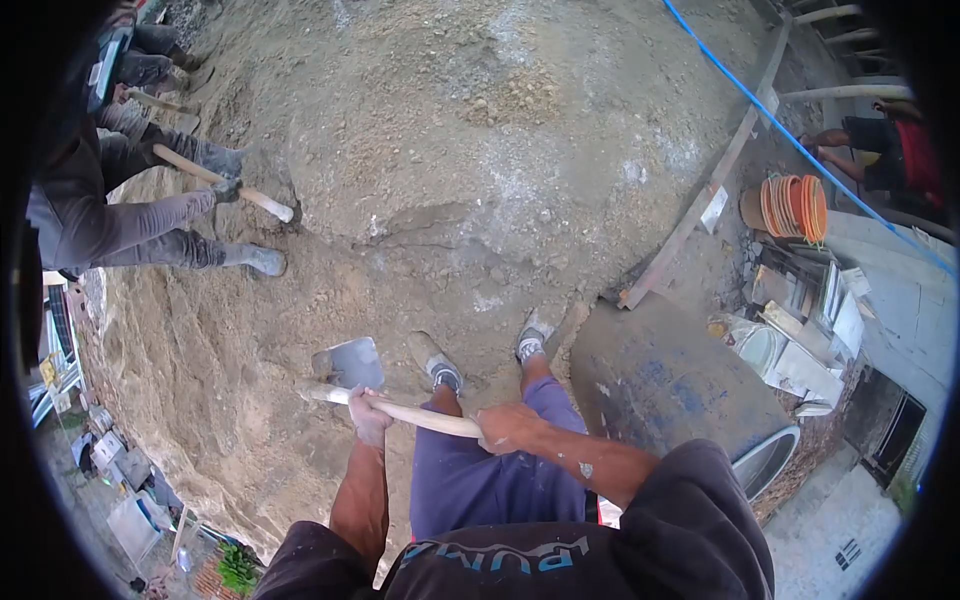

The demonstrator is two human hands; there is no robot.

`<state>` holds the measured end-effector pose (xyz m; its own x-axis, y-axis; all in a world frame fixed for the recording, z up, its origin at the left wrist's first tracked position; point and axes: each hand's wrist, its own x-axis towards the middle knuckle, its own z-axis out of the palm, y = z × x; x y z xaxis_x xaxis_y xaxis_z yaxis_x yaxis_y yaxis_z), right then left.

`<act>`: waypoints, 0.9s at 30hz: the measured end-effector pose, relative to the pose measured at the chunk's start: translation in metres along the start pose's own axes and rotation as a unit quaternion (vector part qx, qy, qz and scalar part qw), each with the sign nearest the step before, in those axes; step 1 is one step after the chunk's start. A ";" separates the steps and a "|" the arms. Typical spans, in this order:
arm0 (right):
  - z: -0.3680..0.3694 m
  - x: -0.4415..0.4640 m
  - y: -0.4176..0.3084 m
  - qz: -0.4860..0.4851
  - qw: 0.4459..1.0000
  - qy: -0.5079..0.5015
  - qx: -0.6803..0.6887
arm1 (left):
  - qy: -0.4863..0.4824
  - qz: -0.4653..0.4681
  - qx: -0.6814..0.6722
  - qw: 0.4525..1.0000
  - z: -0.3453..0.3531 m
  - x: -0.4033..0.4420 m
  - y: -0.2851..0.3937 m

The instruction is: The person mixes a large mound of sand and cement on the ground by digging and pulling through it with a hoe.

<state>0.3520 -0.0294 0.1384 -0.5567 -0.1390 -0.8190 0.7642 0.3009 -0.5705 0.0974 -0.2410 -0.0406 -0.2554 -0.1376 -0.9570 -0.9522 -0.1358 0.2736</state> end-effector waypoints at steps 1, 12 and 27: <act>-0.002 0.015 -0.023 0.002 1.000 0.012 -0.006 | 0.004 0.004 -0.005 1.000 -0.003 -0.003 0.016; -0.047 0.208 -0.055 0.000 0.974 0.221 -0.054 | -0.033 0.023 0.054 0.998 0.136 0.016 0.002; -0.211 -0.005 0.038 0.210 0.971 0.086 -0.081 | -0.183 -0.211 0.042 0.959 0.265 -0.035 -0.170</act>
<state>0.3150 0.1822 0.1341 -0.2647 0.1832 -0.9468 0.8818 0.4434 -0.1607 0.2236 0.0473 -0.0792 0.1279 0.2674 -0.9550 -0.9901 -0.0221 -0.1388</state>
